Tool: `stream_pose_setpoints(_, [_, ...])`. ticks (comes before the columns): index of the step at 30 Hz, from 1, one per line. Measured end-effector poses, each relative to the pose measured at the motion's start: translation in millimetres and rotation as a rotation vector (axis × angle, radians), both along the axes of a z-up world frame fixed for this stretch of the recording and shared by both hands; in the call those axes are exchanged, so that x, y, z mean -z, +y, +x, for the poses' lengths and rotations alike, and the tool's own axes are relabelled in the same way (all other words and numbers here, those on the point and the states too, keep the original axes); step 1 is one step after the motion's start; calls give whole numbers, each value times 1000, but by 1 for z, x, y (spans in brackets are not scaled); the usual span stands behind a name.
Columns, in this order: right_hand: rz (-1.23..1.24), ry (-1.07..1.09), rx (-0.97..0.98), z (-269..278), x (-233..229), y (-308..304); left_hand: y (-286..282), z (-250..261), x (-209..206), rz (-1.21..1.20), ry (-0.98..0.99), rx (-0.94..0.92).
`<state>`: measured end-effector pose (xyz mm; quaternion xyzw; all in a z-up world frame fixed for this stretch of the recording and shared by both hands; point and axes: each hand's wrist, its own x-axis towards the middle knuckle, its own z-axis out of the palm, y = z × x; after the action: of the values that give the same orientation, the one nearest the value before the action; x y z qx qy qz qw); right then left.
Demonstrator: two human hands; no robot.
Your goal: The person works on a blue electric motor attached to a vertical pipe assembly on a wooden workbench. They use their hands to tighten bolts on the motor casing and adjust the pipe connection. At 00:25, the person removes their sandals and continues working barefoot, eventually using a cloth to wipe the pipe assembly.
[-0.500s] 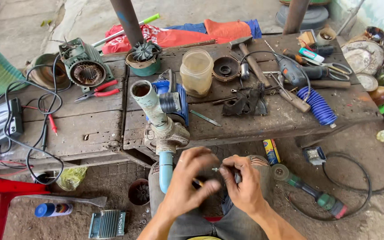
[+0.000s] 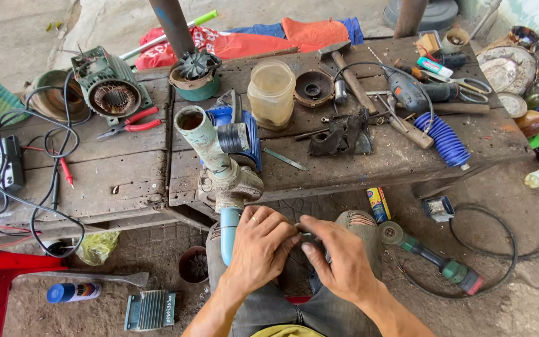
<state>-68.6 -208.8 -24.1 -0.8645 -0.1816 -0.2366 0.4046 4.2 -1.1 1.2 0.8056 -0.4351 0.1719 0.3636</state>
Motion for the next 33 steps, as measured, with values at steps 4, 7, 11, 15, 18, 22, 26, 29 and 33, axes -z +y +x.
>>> stream_pose_setpoints(4, [-79,-323,17,-6,-14,-1,4,2,0,7,23,-62])
stream_pose_setpoints(7, [-268,-49,73,3,12,6,-6,-3,1,10,40,-49])
stream_pose_setpoints(11, [-28,-49,-96,-9,-12,11,-2,5,25,2,17,-213])
stream_pose_setpoints(15, [-45,30,6,-4,0,19,-7,4,32,-13,87,-184])
stream_pose_setpoints(18, [4,28,-36,-2,-8,19,1,14,26,-43,99,-220])
stream_pose_setpoints(22, [-42,68,-2,19,15,23,-5,7,17,-72,162,-132])
stream_pose_setpoints(26, [31,-73,-134,7,-17,23,13,23,41,18,166,-343])
stream_pose_setpoints(29, [160,73,-42,9,-6,26,5,14,32,-94,236,-177])
stream_pose_setpoints(33, [246,152,-99,7,-9,25,8,23,33,-86,137,-248])
